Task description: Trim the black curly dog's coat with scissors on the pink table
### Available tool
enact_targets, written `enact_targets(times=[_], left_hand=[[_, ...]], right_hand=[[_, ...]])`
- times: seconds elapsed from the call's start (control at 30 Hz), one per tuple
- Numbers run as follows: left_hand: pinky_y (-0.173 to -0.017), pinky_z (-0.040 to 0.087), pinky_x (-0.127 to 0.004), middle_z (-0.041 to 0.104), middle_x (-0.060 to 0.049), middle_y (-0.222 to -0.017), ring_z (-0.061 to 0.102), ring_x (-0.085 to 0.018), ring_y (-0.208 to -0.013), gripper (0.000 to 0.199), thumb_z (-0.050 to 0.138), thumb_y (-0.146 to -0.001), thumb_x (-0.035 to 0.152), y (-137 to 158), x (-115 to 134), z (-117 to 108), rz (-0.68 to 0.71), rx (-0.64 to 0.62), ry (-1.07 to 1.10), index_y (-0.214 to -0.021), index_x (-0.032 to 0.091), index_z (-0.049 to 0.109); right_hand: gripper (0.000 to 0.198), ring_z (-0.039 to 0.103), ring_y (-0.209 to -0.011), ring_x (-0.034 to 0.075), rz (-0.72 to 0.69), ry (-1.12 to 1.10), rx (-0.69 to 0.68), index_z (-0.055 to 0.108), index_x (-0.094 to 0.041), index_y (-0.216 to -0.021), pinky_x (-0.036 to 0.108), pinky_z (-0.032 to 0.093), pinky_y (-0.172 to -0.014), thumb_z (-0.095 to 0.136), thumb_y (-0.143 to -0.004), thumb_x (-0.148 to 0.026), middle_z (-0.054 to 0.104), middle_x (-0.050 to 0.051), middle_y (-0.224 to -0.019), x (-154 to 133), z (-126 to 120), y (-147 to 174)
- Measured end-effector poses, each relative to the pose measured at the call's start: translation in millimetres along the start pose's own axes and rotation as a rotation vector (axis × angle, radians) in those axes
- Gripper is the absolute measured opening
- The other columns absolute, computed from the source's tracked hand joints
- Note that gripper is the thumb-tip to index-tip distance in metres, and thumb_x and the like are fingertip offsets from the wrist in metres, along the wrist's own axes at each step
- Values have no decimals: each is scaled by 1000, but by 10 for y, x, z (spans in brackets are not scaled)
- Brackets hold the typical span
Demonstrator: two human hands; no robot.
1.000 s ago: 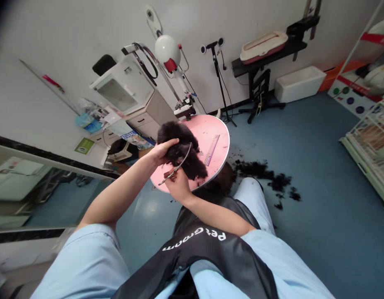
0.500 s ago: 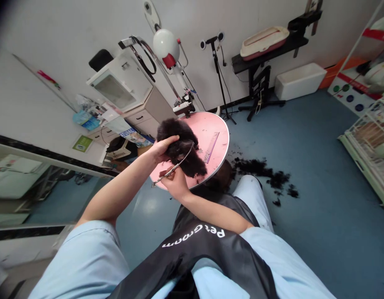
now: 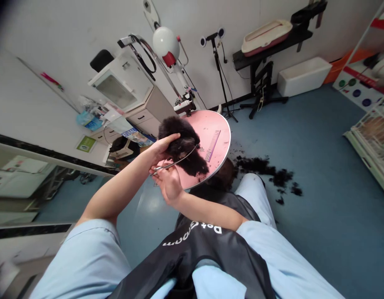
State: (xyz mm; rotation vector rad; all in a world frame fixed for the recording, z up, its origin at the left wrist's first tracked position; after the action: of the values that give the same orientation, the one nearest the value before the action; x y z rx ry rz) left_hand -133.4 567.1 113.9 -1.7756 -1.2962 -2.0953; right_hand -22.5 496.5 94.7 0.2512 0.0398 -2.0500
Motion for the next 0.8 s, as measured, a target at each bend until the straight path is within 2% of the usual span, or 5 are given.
enact_targets(times=[0.1, 0.27, 0.43, 0.63, 0.8], left_hand=[[-61, 60, -31, 73, -10, -84, 69, -21, -66, 46, 80, -60, 37, 84, 28, 33, -6, 10, -10, -97, 11, 68], [-57, 59, -26, 73, -9, -79, 68, -18, -60, 41, 77, -65, 40, 209, 58, 95, -23, 8, -36, -94, 11, 69], [-59, 59, -30, 73, -11, -79, 69, -21, -61, 44, 75, -67, 44, 202, 16, 112, -92, -37, -7, -96, 10, 69], [-65, 60, -29, 73, -10, -88, 70, -20, -67, 46, 78, -65, 41, 101, 7, 94, -30, -50, 1, -99, 11, 68], [-61, 59, -29, 73, -11, -83, 70, -21, -66, 48, 77, -64, 44, 110, -12, 109, -54, -56, -23, -97, 10, 69]], right_hand=[[37, 67, -85, 15, 88, -23, -5, 47, -23, -86, 35, 51, -89, 76, -63, -17, 68, -2, -86, -15, 114, 75], [27, 67, -94, 17, 131, -215, -25, 48, -22, -84, 37, 50, -94, 66, -76, -41, 68, 3, -93, -68, 283, 99], [38, 68, -87, 14, 105, -177, 15, 42, -24, -86, 36, 49, -96, 69, -65, -8, 69, -2, -88, -18, 294, 18], [27, 67, -92, 15, 82, -210, -22, 45, -23, -86, 36, 49, -97, 69, -73, -28, 69, 0, -90, -20, 291, 0], [38, 68, -88, 14, 86, -219, 26, 43, -23, -85, 39, 50, -97, 70, -63, -7, 70, -2, -88, -23, 303, -12]])
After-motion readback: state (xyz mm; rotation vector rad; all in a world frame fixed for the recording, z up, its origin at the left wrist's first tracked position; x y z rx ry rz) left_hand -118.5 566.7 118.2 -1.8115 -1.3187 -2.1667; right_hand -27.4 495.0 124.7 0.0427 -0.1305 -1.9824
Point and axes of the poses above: each hand's wrist, its own y-axis away from the middle knuckle, its own z-axis out of the palm, x = y × z, the point moved 5 cm from there along -y, towards the middle knuckle
